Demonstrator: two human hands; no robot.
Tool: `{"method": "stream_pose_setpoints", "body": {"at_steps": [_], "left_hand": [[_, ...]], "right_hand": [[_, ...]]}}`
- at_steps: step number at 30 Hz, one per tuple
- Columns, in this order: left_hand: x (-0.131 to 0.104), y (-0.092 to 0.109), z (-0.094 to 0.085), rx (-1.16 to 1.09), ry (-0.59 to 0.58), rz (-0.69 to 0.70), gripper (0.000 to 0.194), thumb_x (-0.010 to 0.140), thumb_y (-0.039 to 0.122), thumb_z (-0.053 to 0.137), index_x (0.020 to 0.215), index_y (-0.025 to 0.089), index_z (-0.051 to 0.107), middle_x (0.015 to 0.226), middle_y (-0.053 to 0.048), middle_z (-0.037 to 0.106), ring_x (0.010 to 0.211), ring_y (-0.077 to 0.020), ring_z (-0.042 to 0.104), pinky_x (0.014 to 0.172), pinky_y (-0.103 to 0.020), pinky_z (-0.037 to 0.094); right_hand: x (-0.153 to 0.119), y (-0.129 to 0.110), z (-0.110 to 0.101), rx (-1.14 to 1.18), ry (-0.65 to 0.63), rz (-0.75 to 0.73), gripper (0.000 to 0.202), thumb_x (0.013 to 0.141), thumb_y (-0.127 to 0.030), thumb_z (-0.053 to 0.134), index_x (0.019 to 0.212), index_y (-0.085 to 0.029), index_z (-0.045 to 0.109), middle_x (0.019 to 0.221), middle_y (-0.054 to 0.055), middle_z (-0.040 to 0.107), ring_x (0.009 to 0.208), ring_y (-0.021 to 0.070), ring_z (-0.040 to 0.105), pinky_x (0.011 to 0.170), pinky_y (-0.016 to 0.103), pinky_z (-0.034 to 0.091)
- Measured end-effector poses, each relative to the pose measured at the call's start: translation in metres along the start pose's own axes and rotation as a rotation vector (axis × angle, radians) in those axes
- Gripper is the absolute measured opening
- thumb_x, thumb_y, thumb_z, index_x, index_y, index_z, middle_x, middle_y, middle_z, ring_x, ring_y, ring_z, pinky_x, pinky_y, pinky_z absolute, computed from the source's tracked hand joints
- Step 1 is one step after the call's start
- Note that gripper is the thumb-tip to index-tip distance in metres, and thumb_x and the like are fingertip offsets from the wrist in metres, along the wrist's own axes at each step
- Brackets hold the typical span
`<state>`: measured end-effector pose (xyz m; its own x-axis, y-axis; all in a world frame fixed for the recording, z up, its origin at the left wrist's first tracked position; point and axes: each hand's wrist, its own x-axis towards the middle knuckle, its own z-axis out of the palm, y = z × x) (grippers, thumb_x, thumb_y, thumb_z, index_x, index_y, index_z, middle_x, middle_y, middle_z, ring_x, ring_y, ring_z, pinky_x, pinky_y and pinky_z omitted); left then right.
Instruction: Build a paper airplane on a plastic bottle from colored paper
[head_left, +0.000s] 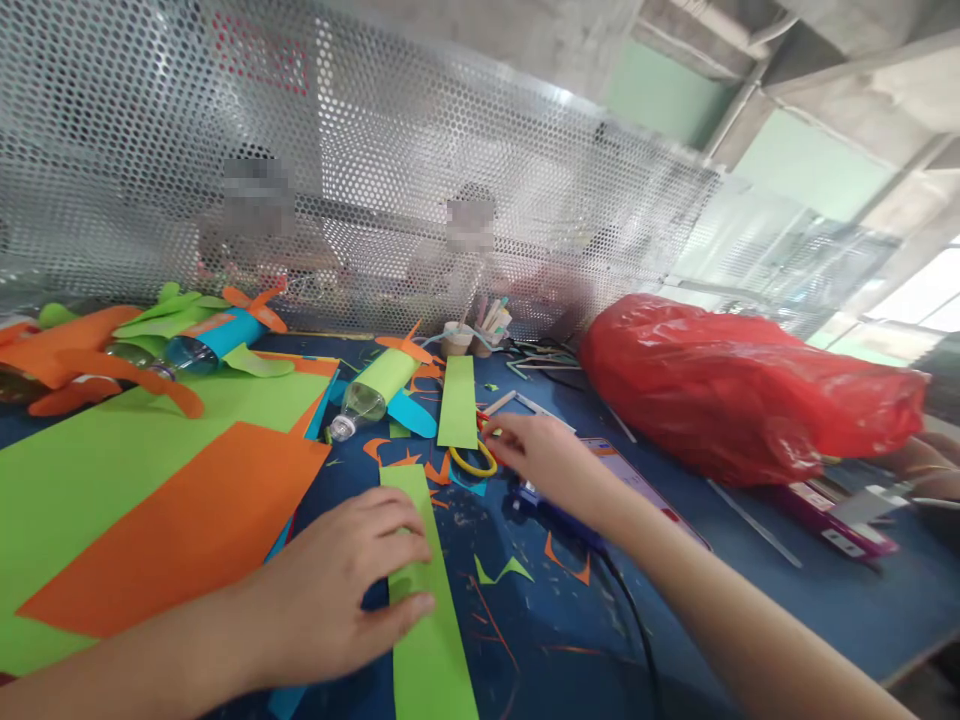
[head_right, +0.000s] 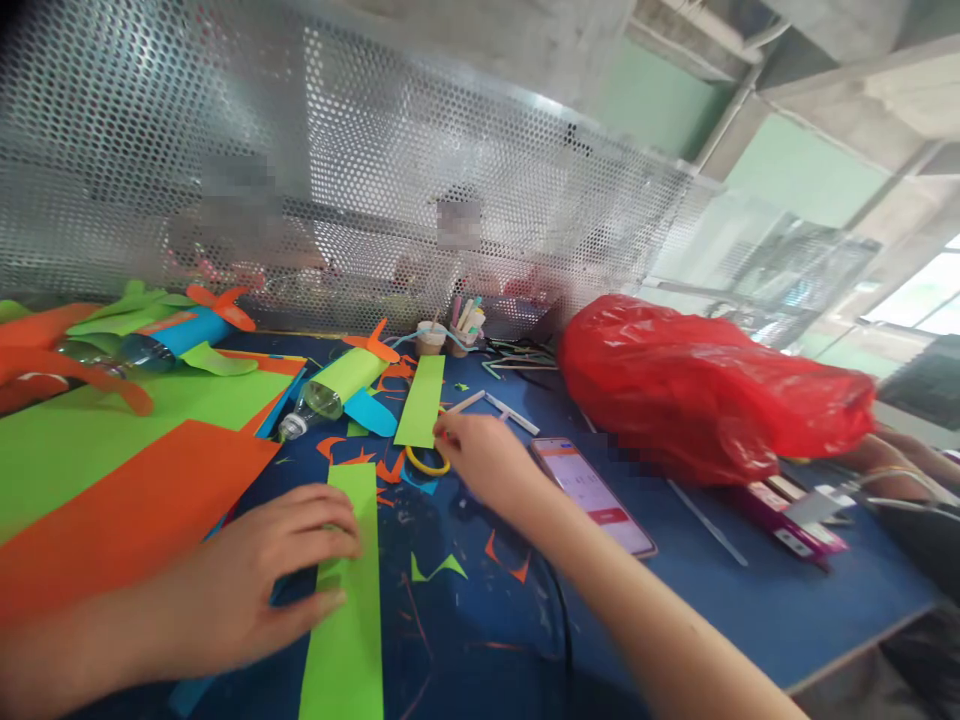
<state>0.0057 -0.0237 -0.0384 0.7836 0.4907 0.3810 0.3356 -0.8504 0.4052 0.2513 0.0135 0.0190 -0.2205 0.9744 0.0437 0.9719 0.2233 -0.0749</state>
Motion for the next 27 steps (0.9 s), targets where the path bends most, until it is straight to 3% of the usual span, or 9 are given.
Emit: {"method": "stream_pose_setpoints", "body": {"at_steps": [3, 5, 10, 20, 23, 25, 27], "left_hand": [[-0.003, 0.018, 0.004, 0.043, -0.069, -0.036, 0.025, 0.088, 0.036, 0.056, 0.102, 0.018, 0.066, 0.106, -0.01, 0.067, 0.102, -0.0284, 0.061, 0.09, -0.047, 0.052], [-0.006, 0.025, 0.006, 0.14, -0.094, -0.045, 0.031, 0.088, 0.041, 0.056, 0.104, 0.017, 0.067, 0.108, -0.013, 0.069, 0.1, -0.0303, 0.064, 0.084, -0.045, 0.056], [-0.015, 0.031, 0.009, 0.356, -0.058, 0.039, 0.04, 0.087, 0.05, 0.057, 0.109, 0.019, 0.069, 0.115, -0.012, 0.07, 0.102, -0.0311, 0.067, 0.084, -0.038, 0.059], [-0.026, 0.033, 0.017, 0.485, 0.029, 0.086, 0.036, 0.086, 0.043, 0.057, 0.106, 0.017, 0.071, 0.115, -0.013, 0.071, 0.101, -0.0309, 0.068, 0.081, -0.035, 0.06], [-0.027, 0.032, 0.02, 0.483, 0.033, 0.095, 0.034, 0.087, 0.041, 0.056, 0.106, 0.018, 0.071, 0.115, -0.013, 0.071, 0.101, -0.0296, 0.068, 0.084, -0.034, 0.059], [-0.029, 0.03, 0.022, 0.463, 0.031, 0.092, 0.032, 0.087, 0.039, 0.056, 0.106, 0.018, 0.071, 0.116, -0.013, 0.07, 0.102, -0.0291, 0.068, 0.086, -0.033, 0.058], [-0.032, 0.029, 0.024, 0.43, 0.041, 0.073, 0.033, 0.086, 0.04, 0.057, 0.108, 0.019, 0.07, 0.118, -0.012, 0.069, 0.105, -0.029, 0.067, 0.088, -0.033, 0.057]], "right_hand": [[0.04, 0.036, -0.004, -0.132, 0.029, 0.068, 0.023, 0.096, -0.018, 0.047, 0.108, -0.013, 0.067, 0.095, 0.01, 0.071, 0.089, 0.0226, 0.067, 0.079, 0.034, 0.05], [0.063, 0.057, 0.001, -0.189, -0.01, 0.041, 0.023, 0.095, -0.029, 0.056, 0.113, -0.016, 0.061, 0.113, 0.008, 0.064, 0.096, 0.0207, 0.064, 0.083, 0.041, 0.053], [0.09, 0.082, 0.018, -0.288, -0.079, -0.057, 0.029, 0.094, -0.029, 0.057, 0.12, -0.017, 0.057, 0.121, 0.009, 0.059, 0.1, 0.0224, 0.062, 0.083, 0.042, 0.054], [0.077, 0.083, 0.011, -0.333, -0.039, -0.11, 0.03, 0.094, -0.03, 0.058, 0.12, -0.016, 0.057, 0.12, 0.009, 0.06, 0.099, 0.0221, 0.063, 0.083, 0.042, 0.054], [0.067, 0.083, -0.005, -0.26, 0.051, -0.112, 0.02, 0.094, -0.024, 0.057, 0.111, -0.015, 0.062, 0.115, 0.009, 0.062, 0.101, 0.023, 0.062, 0.085, 0.043, 0.052], [0.057, 0.08, -0.019, -0.185, 0.141, -0.089, 0.013, 0.092, -0.011, 0.054, 0.095, -0.012, 0.066, 0.107, 0.013, 0.064, 0.104, 0.0271, 0.06, 0.088, 0.043, 0.048], [0.044, 0.07, -0.028, -0.084, 0.245, -0.057, 0.014, 0.09, -0.009, 0.052, 0.098, -0.013, 0.064, 0.108, 0.014, 0.063, 0.103, 0.0279, 0.06, 0.086, 0.042, 0.047]]}}
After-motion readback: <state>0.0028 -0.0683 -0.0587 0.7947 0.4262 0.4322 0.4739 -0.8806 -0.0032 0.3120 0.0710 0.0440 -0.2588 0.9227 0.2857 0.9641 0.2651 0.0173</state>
